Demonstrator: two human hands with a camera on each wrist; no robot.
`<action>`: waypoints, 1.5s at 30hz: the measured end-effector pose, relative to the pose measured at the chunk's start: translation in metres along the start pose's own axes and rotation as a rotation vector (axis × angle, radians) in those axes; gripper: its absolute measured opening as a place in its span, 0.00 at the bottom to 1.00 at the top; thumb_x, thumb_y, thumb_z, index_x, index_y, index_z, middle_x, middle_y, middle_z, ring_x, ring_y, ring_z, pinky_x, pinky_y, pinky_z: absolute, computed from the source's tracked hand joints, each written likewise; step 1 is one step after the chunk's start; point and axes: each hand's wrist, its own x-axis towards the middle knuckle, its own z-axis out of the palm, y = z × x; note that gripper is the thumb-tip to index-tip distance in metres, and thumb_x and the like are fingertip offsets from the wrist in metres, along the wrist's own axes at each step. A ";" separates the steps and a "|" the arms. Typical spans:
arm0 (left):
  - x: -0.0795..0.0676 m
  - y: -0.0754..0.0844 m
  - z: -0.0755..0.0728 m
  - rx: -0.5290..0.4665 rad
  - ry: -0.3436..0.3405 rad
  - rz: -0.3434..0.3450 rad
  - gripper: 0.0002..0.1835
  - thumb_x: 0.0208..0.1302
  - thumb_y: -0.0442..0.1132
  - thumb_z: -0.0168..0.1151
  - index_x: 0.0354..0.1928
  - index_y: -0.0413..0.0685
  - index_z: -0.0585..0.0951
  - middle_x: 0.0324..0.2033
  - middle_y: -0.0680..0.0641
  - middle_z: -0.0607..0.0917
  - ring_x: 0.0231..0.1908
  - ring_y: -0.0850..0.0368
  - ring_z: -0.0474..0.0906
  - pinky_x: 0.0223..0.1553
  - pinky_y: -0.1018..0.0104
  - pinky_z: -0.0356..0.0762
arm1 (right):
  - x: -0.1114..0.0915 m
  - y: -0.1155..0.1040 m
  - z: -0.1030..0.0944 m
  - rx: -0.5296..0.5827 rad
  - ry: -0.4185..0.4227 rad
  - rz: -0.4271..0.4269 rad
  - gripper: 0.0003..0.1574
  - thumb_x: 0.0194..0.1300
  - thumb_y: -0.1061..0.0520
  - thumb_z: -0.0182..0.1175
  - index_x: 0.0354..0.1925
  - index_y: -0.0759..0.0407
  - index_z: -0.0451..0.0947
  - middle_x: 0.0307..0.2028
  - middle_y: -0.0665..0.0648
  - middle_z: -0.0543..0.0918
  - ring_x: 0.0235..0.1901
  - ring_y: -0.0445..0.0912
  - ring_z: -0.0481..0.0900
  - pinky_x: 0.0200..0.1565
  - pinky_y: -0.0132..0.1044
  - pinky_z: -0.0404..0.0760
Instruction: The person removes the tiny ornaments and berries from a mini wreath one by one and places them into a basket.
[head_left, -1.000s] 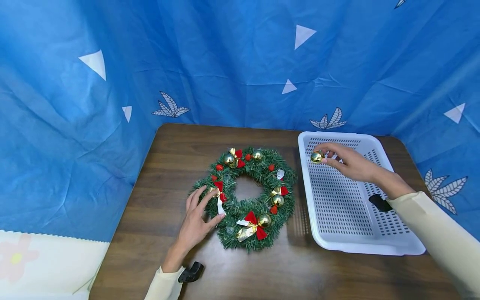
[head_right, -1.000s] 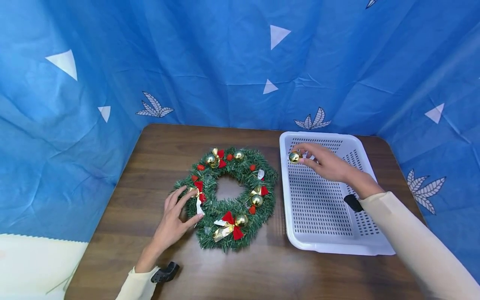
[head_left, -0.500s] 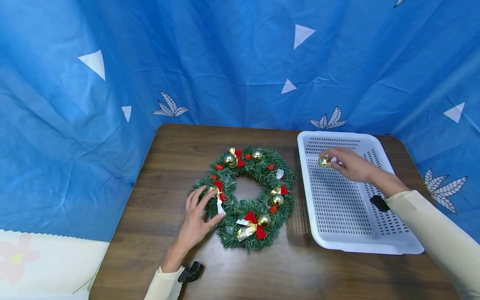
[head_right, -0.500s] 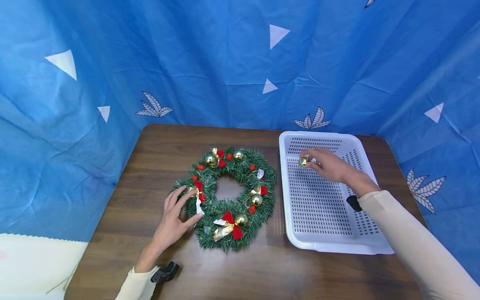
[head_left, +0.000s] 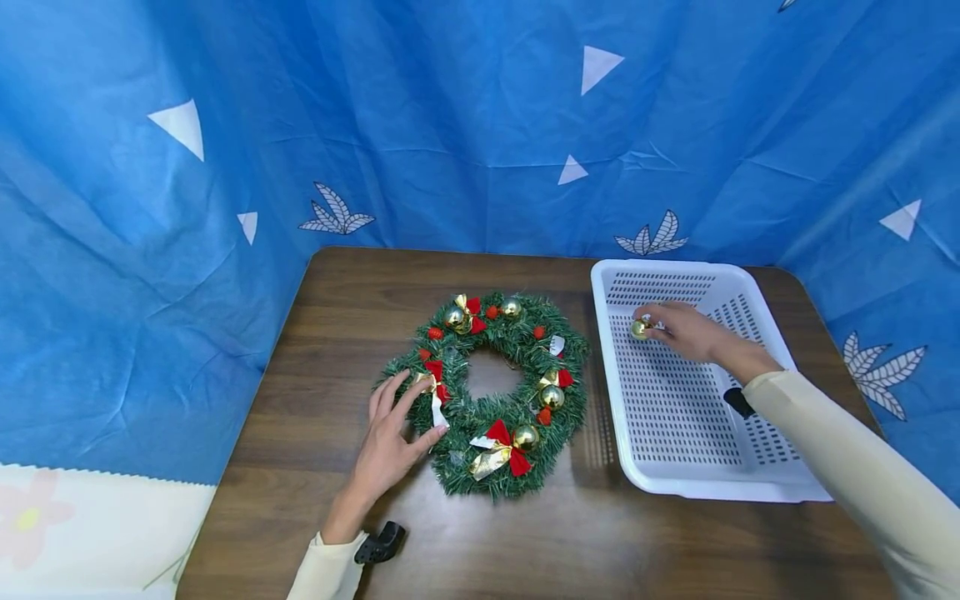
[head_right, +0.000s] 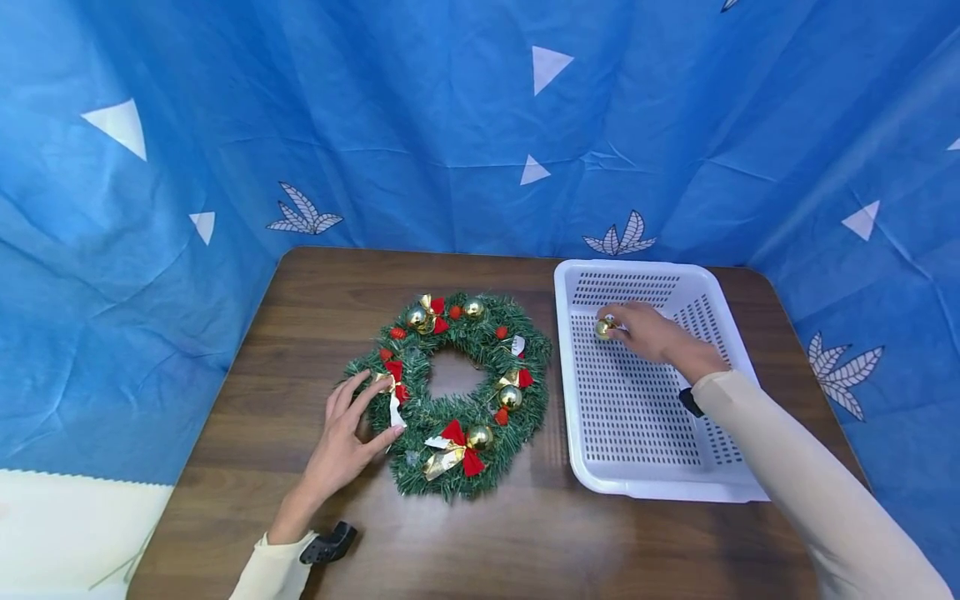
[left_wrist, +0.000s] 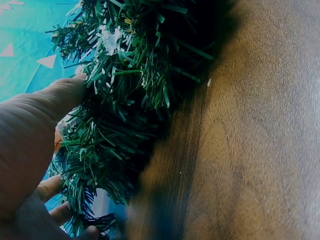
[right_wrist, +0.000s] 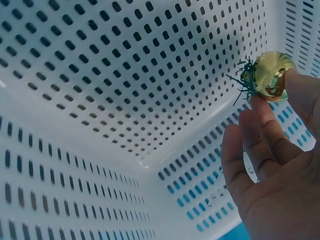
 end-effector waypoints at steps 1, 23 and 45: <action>0.000 0.000 0.000 0.001 0.001 0.004 0.40 0.54 0.47 0.77 0.70 0.58 0.72 0.74 0.39 0.61 0.73 0.36 0.51 0.64 0.29 0.59 | 0.001 0.000 0.001 -0.003 -0.002 -0.008 0.20 0.74 0.58 0.56 0.62 0.61 0.73 0.51 0.68 0.81 0.53 0.63 0.79 0.54 0.62 0.76; 0.002 0.002 -0.002 -0.020 0.005 0.009 0.40 0.54 0.45 0.77 0.70 0.56 0.72 0.74 0.38 0.61 0.73 0.35 0.50 0.64 0.30 0.58 | 0.004 0.006 0.004 -0.001 0.029 0.087 0.26 0.74 0.60 0.55 0.67 0.64 0.65 0.54 0.72 0.79 0.55 0.65 0.78 0.57 0.64 0.75; 0.000 0.001 -0.001 -0.022 -0.007 -0.005 0.40 0.54 0.46 0.77 0.70 0.58 0.72 0.75 0.39 0.60 0.74 0.36 0.49 0.64 0.29 0.59 | 0.004 -0.012 -0.017 0.052 0.130 -0.012 0.26 0.75 0.58 0.55 0.66 0.67 0.68 0.54 0.72 0.79 0.51 0.64 0.79 0.52 0.62 0.78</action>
